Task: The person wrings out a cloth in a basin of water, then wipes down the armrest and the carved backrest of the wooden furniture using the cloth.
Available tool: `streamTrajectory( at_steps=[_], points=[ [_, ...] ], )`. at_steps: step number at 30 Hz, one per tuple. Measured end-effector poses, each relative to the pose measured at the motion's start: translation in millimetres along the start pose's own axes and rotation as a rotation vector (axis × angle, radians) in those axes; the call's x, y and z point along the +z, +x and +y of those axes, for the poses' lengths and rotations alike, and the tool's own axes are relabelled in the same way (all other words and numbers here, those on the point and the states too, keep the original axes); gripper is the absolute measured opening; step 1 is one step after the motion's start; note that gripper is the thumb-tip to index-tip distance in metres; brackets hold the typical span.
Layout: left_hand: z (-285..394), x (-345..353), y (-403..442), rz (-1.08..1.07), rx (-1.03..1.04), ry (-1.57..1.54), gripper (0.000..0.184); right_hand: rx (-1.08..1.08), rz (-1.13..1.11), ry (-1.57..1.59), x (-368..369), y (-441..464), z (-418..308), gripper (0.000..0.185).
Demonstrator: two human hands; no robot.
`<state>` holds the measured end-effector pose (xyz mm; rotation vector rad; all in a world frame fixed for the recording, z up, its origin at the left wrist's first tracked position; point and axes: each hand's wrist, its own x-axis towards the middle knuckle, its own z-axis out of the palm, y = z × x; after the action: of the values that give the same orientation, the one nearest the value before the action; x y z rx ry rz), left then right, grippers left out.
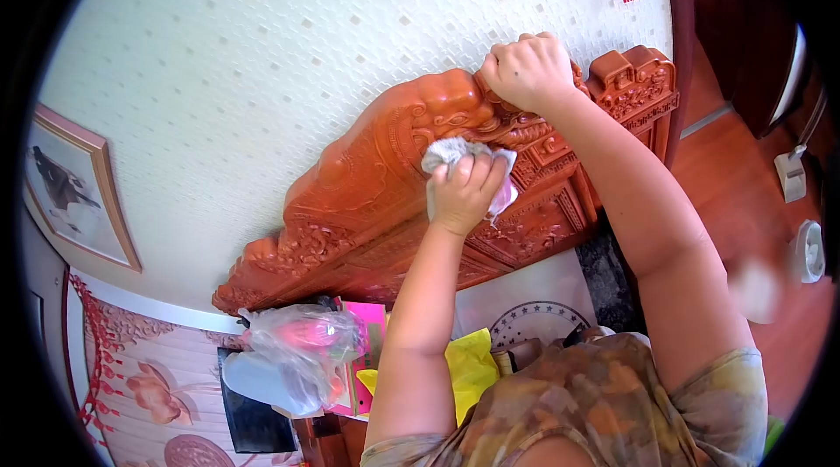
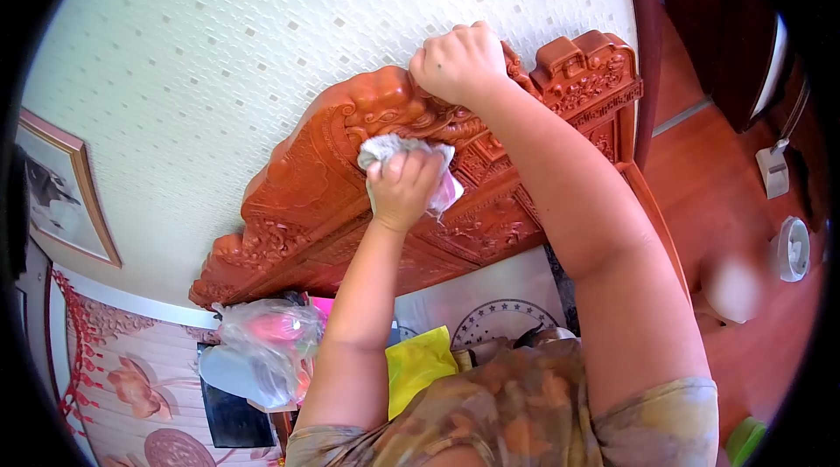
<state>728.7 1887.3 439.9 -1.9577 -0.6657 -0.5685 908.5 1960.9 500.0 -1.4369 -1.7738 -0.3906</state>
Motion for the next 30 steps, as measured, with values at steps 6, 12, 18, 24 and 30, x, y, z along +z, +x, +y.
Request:
streamTrajectory(
  at_steps=[6,12,18,24,30],
  points=[
    [0.2,-22.9,-14.7,-0.261,0.035,-0.12,0.024,-0.052,-0.072,-0.039,-2.4,-1.3,-0.1,0.031],
    [25.5,-60.9,-29.7,-0.317,-0.564,-0.589,0.016,0.079,-0.245,0.029,-14.8,2.0,-4.3,0.039],
    [56.6,-99.6,-88.6,-0.031,-1.891,-1.218,0.025,0.045,-0.144,0.032,-3.2,0.0,-2.6,0.037],
    [28.5,-133.9,-128.0,0.926,-1.983,-1.995,0.043,-0.055,-0.082,0.021,3.6,1.3,1.9,0.038],
    [-12.2,-148.8,-100.0,1.447,-1.606,-2.032,0.048,-0.048,-0.12,-0.003,3.6,6.9,2.6,0.037]
  ],
)
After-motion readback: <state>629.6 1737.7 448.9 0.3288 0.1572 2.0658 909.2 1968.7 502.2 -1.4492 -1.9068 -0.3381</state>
